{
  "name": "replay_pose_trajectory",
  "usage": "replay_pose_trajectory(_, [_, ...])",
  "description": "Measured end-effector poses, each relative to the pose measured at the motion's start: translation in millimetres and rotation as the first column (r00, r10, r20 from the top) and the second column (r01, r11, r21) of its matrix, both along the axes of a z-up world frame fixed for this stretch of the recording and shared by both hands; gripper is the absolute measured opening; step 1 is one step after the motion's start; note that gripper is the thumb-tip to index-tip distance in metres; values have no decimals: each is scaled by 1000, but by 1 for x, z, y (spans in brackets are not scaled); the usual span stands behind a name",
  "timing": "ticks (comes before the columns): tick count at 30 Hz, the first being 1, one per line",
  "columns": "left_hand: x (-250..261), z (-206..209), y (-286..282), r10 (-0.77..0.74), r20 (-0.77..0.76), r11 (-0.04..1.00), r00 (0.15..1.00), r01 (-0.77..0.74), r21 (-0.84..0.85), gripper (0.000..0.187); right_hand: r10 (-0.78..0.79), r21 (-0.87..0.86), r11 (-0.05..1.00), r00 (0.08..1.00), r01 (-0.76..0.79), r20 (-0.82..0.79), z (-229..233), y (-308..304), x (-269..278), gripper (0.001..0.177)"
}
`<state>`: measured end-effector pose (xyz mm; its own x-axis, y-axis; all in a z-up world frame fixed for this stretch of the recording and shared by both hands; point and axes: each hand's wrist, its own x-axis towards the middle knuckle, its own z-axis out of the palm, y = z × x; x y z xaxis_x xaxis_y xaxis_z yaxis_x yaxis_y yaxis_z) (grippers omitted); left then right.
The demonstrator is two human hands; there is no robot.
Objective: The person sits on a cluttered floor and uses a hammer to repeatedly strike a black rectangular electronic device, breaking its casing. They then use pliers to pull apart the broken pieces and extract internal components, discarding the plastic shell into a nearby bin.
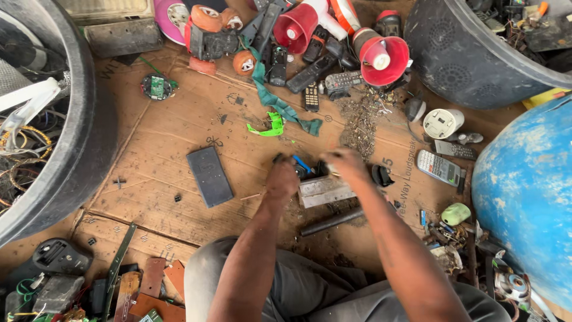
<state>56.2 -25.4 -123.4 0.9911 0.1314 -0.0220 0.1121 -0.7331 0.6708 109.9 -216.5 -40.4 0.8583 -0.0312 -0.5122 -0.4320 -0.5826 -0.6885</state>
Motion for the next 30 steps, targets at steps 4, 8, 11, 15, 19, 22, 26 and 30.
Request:
replay_pose_trajectory(4, [-2,27,15,218,-46,975,975,-220,-38,24,556,-564,714,826,-415,95,-15,49,12,30])
replay_pose_trajectory(8, [1,21,17,47,-149,989,988,-67,-132,44,569,-688,553,816,-470,-100,-45,64,32,30])
replay_pose_trajectory(11, [5,-20,-2,-19,109,997,994,11,75,49,756,-605,482,650,-634,-80,-64,48,46,24])
replay_pose_trajectory(15, [15,-62,1,18,-11,993,1000,-19,-113,33,718,-428,610,693,-667,-57,-64,42,46,28])
replay_pose_trajectory(19, [29,-78,8,182,105,893,978,-120,-433,22,527,-41,848,849,-528,-28,-39,44,33,34])
replay_pose_trajectory(22, [42,-69,2,174,195,533,965,75,-843,26,478,208,851,875,-482,74,-6,29,11,42])
replay_pose_trajectory(26, [20,-18,-16,-2,22,412,1000,21,-911,20,545,16,826,805,-564,234,31,-12,-30,43])
replay_pose_trajectory(30, [-5,22,-24,12,30,447,999,22,-894,10,686,-344,707,717,-618,122,70,-106,-69,42])
